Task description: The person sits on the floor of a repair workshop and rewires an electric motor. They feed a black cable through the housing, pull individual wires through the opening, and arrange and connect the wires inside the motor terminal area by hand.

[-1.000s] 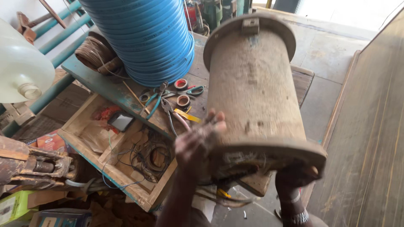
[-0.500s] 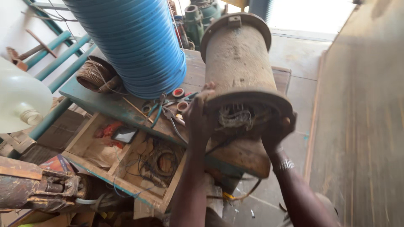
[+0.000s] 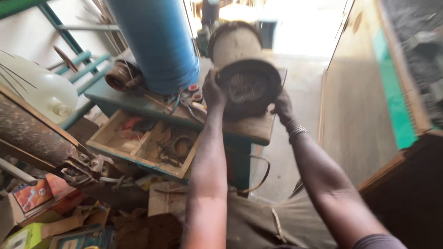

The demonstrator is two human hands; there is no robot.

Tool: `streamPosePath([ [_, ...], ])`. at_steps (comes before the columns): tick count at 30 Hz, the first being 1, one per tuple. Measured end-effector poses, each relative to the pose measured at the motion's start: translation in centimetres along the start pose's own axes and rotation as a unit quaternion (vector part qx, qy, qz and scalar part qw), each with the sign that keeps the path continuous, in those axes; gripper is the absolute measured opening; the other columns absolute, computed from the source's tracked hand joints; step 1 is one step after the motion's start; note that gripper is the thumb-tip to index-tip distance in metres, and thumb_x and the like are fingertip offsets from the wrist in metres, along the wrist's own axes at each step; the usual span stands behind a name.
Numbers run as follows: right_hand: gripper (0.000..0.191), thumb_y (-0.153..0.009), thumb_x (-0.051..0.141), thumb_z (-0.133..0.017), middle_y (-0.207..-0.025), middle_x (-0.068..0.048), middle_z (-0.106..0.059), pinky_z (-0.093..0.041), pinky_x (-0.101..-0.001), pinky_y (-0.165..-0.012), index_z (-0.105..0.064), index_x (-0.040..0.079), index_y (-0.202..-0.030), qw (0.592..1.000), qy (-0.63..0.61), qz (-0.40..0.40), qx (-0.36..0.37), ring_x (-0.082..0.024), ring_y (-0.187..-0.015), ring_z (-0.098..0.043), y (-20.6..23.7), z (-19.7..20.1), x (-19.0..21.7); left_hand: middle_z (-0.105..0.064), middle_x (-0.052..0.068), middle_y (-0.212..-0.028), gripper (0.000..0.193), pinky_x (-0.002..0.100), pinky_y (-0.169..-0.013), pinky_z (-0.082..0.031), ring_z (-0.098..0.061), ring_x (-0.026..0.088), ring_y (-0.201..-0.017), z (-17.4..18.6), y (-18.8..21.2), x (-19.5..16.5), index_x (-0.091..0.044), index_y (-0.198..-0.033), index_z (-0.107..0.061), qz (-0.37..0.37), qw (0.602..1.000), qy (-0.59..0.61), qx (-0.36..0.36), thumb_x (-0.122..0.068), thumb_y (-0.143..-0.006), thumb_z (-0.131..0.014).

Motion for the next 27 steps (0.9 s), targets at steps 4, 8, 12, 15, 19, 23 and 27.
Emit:
streamPosePath([
  [4, 0.046, -0.101, 0.037, -0.044, -0.113, 0.0, -0.064, -0.055, -0.0322, -0.048, -0.05, 0.017, -0.142, 0.985, -0.06, -0.15, -0.056, -0.014, -0.088, -0.066, 1.8, 3.3, 1.9, -0.069, 0.021, -0.11, 0.039, 0.05, -0.09, -0.051, -0.067, 0.041, -0.105, 0.2, 2.3, -5.6, -0.002, -0.115, -0.062, -0.02, 0.998, -0.057, -0.014, -0.019, -0.082, -0.073],
  [8, 0.042, -0.109, 0.038, -0.039, -0.097, -0.007, -0.062, -0.044, -0.0346, -0.051, -0.057, 0.012, -0.137, 0.978, -0.039, -0.199, -0.059, -0.022, -0.076, -0.053, 2.6, 6.2, -0.5, -0.071, 0.018, -0.115, 0.029, 0.046, -0.094, -0.054, -0.07, 0.036, -0.11, -1.9, 4.0, -6.3, -0.006, -0.118, -0.066, 0.075, 0.995, -0.004, 0.06, -0.019, -0.093, -0.069],
  [12, 0.04, -0.119, 0.029, -0.04, -0.096, -0.014, -0.066, -0.056, -0.0373, -0.077, -0.061, -0.004, -0.115, 0.998, -0.018, -0.036, -0.054, -0.022, -0.088, -0.062, 1.3, 7.5, -3.8, -0.067, 0.025, -0.123, 0.05, 0.048, -0.099, -0.049, -0.063, 0.044, -0.114, -2.8, 4.3, -5.8, 0.005, -0.13, -0.06, 0.017, 0.995, -0.099, 0.028, -0.02, -0.088, -0.07],
  [15, 0.034, -0.106, 0.019, -0.043, -0.106, -0.014, -0.071, -0.054, -0.0348, -0.087, -0.061, -0.003, -0.126, 0.996, 0.032, 0.026, -0.085, -0.021, -0.1, -0.068, -0.1, 9.0, -5.4, -0.072, 0.021, -0.117, 0.036, 0.051, -0.106, -0.042, -0.067, 0.039, -0.114, -4.2, 4.3, -5.1, -0.001, -0.125, -0.068, 0.03, 0.992, -0.108, 0.06, -0.021, -0.095, -0.065],
  [19, 0.035, -0.107, 0.013, -0.043, -0.107, -0.022, -0.07, -0.054, -0.0413, -0.087, -0.063, -0.002, -0.13, 0.986, 0.096, 0.09, -0.106, -0.03, -0.1, -0.068, -1.3, 10.9, -7.2, -0.073, 0.024, -0.114, 0.042, 0.049, -0.096, -0.051, -0.067, 0.041, -0.11, -6.0, 3.8, -7.5, 0.002, -0.124, -0.067, -0.081, 0.986, -0.143, 0.024, -0.017, -0.087, -0.074],
  [23, 0.033, -0.106, 0.026, -0.049, -0.084, -0.019, -0.071, -0.059, -0.0442, -0.067, -0.064, 0.002, -0.123, 0.991, -0.045, -0.092, -0.085, -0.031, -0.076, -0.075, -2.9, 12.2, -9.5, -0.077, 0.012, -0.112, 0.044, 0.04, -0.09, -0.059, -0.075, 0.023, -0.103, -8.5, 3.0, -9.3, -0.006, -0.127, -0.068, 0.114, 0.99, -0.009, 0.086, -0.011, -0.084, -0.076],
  [27, 0.038, -0.091, 0.017, -0.058, -0.098, -0.021, -0.073, -0.057, -0.0493, -0.068, -0.067, 0.006, -0.127, 0.967, 0.213, 0.087, -0.107, -0.042, -0.083, -0.07, -4.2, 13.9, -8.1, -0.078, 0.009, -0.115, 0.048, 0.035, -0.09, -0.058, -0.074, 0.02, -0.101, -9.6, 2.0, -11.7, -0.014, -0.132, -0.069, 0.134, 0.979, -0.078, 0.132, -0.009, -0.085, -0.077],
])
Point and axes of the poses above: each hand's wrist, its own y-axis away from the middle knuckle, its own z-axis out of the back of the hand, x = y × z, the point moved 4 cm from there along -y, towards the middle knuckle
